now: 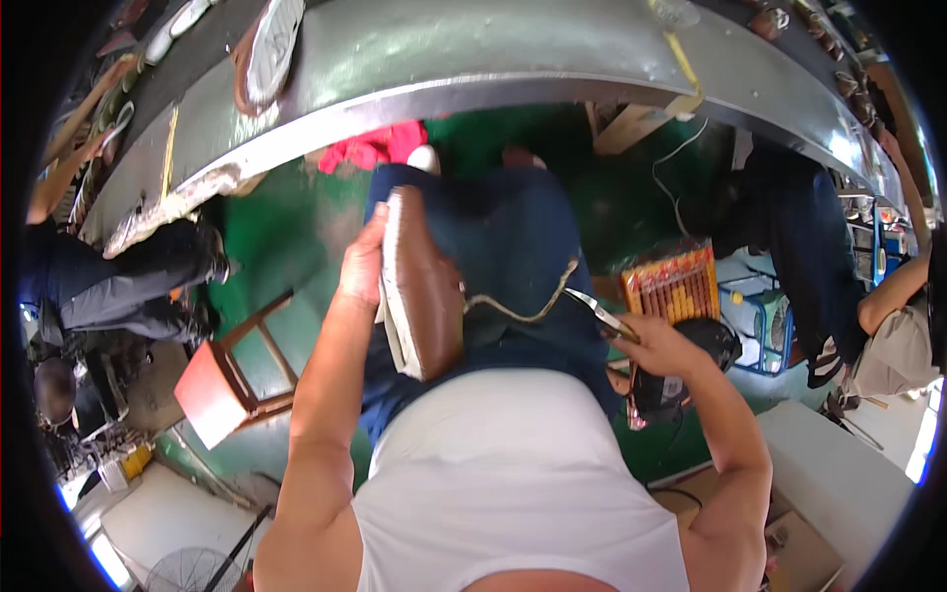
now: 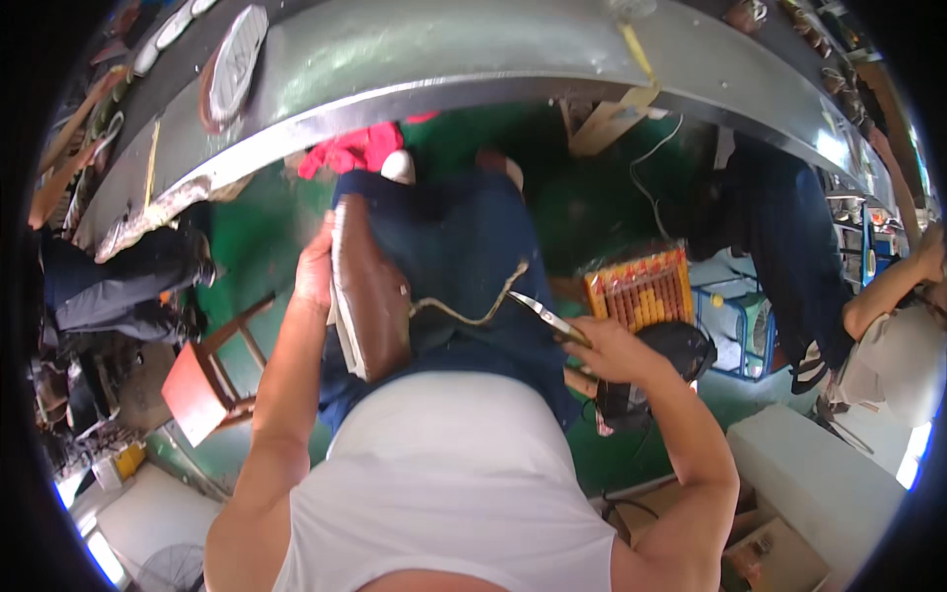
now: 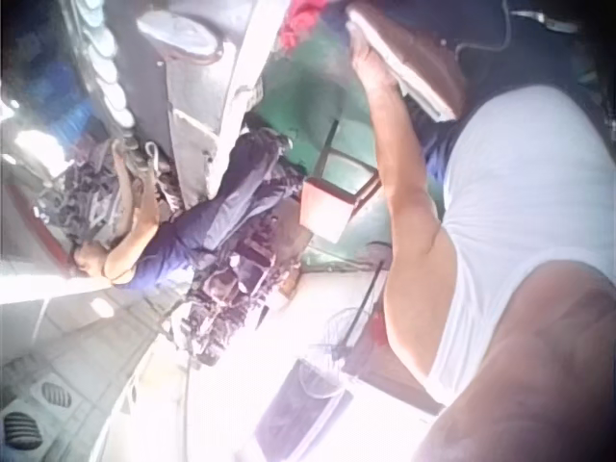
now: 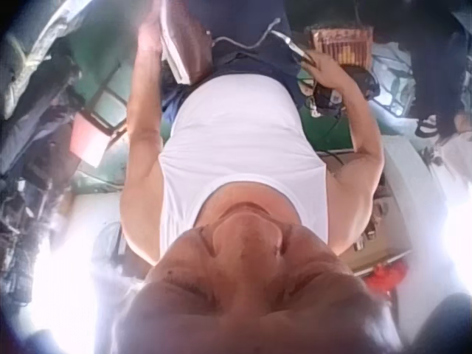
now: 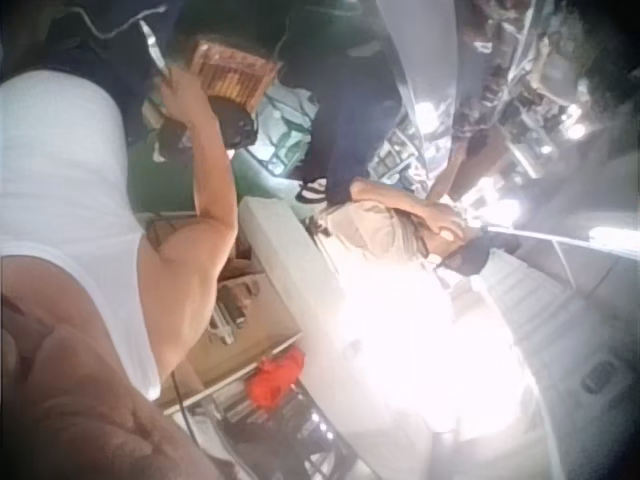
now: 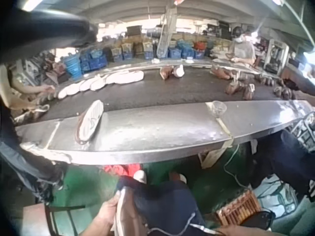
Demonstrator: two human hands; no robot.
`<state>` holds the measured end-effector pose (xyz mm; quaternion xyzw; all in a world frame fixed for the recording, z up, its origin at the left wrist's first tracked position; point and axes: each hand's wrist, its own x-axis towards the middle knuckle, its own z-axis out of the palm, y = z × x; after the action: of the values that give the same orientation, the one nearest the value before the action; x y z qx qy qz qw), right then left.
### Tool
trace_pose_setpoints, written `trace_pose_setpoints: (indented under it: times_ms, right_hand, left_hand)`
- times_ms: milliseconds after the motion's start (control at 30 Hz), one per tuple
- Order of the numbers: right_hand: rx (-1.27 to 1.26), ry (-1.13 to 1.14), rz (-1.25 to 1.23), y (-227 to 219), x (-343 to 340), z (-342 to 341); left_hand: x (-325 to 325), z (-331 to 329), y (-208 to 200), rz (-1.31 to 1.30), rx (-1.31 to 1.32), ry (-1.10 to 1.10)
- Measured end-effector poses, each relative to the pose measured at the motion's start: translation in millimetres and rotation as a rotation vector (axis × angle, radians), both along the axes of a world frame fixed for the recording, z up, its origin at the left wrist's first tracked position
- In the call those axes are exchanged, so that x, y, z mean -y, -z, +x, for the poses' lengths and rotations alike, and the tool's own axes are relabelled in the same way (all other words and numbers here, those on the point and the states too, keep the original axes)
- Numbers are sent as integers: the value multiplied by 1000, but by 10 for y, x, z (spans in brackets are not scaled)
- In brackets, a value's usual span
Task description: The recorder is seen pulling a shoe out of the shoe last and then trimming the excess fabric from the edges using a pair of pincers.
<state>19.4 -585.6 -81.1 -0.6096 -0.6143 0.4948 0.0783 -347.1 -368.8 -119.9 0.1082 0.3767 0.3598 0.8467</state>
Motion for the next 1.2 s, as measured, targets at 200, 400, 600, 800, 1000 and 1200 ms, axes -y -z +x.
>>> trace_pose_setpoints:
  times_ms: [200, 400, 600, 800, 1000, 1200]
  right_hand:
    - [-190, 384, -152, 8, -249, -190]
    - [-307, 503, -199, 54, -174, -319]
    - [-201, 241, -175, -21, -414, -526]
    - [-235, 84, -65, -154, -593, -655]
    - [-172, 21, -149, -245, -670, -677]
    - [-469, 197, -655, -349, -945, -534]
  left_hand:
    - [-287, 844, 114, 612, -740, 857]
    - [321, 495, -86, 740, -996, 726]
    - [404, 362, -240, 938, -1266, 883]
    - [565, 365, -10, 958, -1103, 357]
    - [691, 589, -119, 1273, -1083, 313]
    - [755, 675, -226, 1476, -1003, 370]
